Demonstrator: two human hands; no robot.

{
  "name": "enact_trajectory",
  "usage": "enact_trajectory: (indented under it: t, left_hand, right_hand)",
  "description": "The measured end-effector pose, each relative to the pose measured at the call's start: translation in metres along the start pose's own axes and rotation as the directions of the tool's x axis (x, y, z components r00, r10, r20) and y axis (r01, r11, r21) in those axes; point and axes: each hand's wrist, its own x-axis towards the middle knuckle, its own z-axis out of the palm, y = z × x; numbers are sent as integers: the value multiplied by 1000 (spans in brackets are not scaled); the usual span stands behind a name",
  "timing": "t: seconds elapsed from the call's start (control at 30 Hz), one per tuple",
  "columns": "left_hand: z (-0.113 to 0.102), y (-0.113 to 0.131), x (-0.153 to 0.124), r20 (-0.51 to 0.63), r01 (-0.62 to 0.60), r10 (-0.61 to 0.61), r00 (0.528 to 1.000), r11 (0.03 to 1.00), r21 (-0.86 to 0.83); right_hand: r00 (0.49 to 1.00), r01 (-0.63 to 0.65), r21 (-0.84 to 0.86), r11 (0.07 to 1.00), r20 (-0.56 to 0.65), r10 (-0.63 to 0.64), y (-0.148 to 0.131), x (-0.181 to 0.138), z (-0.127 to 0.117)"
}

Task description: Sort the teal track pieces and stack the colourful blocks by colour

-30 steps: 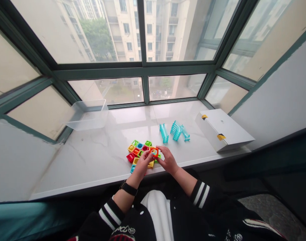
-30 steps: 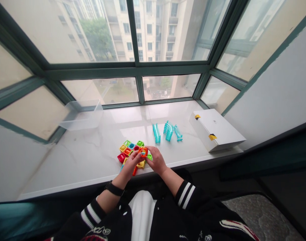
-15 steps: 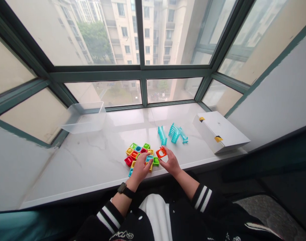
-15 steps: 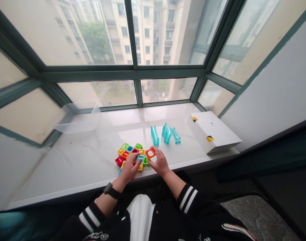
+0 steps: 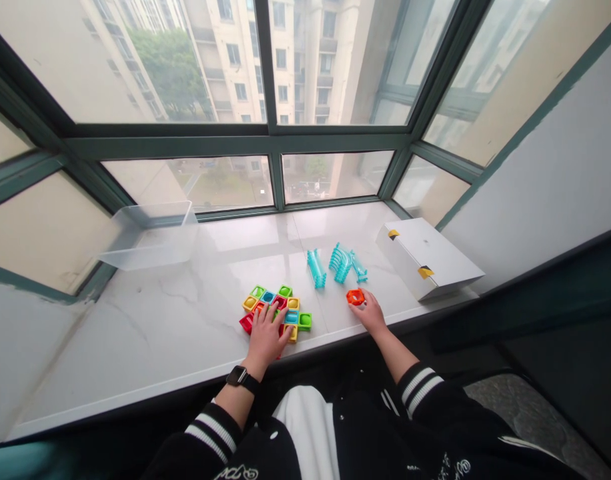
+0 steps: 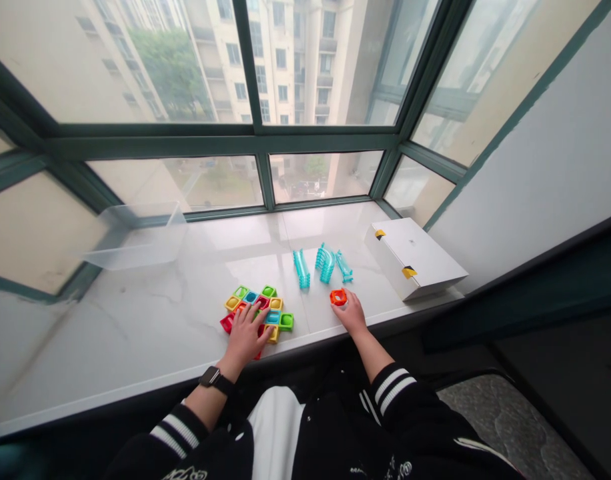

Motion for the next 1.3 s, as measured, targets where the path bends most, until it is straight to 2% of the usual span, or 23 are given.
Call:
enact_trajectory:
  t: [0.17, 0.43, 1.3]
  left_hand:
    - [-3, 2, 1, -3, 10, -10, 1000, 999, -42]
    - [-2, 1, 0, -2, -1, 1, 1000, 1000, -12]
    - [-3, 1, -1, -11, -7, 7, 1000, 1000, 0]
  right_hand:
    - [999, -20, -100, 995, 43, 25, 10, 14, 11]
    - [998, -5, -193, 981, 61, 17, 6, 30, 22]
    - [994, 22, -204, 979, 108, 0, 14, 27, 22]
